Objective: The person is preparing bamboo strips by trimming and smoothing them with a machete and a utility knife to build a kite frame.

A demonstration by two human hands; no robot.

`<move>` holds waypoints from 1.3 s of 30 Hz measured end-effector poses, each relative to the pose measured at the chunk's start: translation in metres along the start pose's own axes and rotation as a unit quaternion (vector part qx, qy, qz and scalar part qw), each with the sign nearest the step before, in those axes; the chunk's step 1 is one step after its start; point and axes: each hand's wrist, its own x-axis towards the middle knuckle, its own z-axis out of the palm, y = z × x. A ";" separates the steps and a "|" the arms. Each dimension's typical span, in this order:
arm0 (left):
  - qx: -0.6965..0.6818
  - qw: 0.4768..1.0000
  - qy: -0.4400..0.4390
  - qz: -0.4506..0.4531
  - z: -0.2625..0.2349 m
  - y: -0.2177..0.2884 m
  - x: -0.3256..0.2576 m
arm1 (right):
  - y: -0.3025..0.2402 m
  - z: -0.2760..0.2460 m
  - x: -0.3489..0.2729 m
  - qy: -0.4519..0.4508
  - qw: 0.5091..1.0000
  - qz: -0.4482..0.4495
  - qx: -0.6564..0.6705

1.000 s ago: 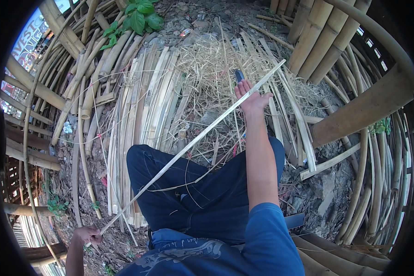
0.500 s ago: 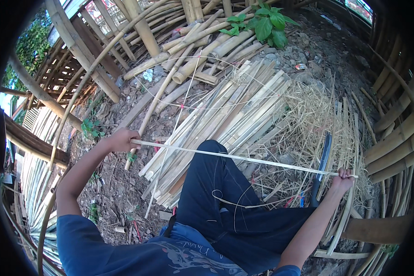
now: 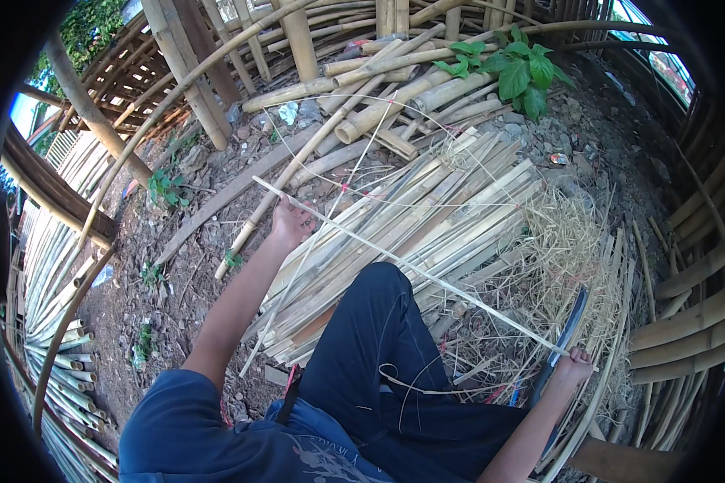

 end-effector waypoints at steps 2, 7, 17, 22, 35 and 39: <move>-0.041 0.995 -0.093 0.010 -0.001 -0.017 0.020 | 0.004 0.009 -0.013 0.005 1.000 -0.005 -0.015; -0.136 0.986 -0.083 0.049 0.019 0.004 0.092 | 0.039 0.017 -0.050 -0.099 0.992 0.050 -0.065; 0.110 0.968 0.003 0.224 0.006 0.061 0.212 | 0.103 0.028 -0.106 -0.152 0.912 0.231 -0.302; 0.157 0.962 0.011 0.225 -0.002 0.068 0.249 | 0.133 0.016 -0.102 -0.159 0.884 0.276 -0.341; 0.376 0.893 0.042 0.244 0.007 0.069 0.275 | 0.194 0.040 -0.087 -0.152 0.874 0.281 -0.367; 0.353 0.891 0.044 0.281 0.002 0.071 0.287 | 0.214 0.045 -0.084 -0.155 0.881 0.276 -0.352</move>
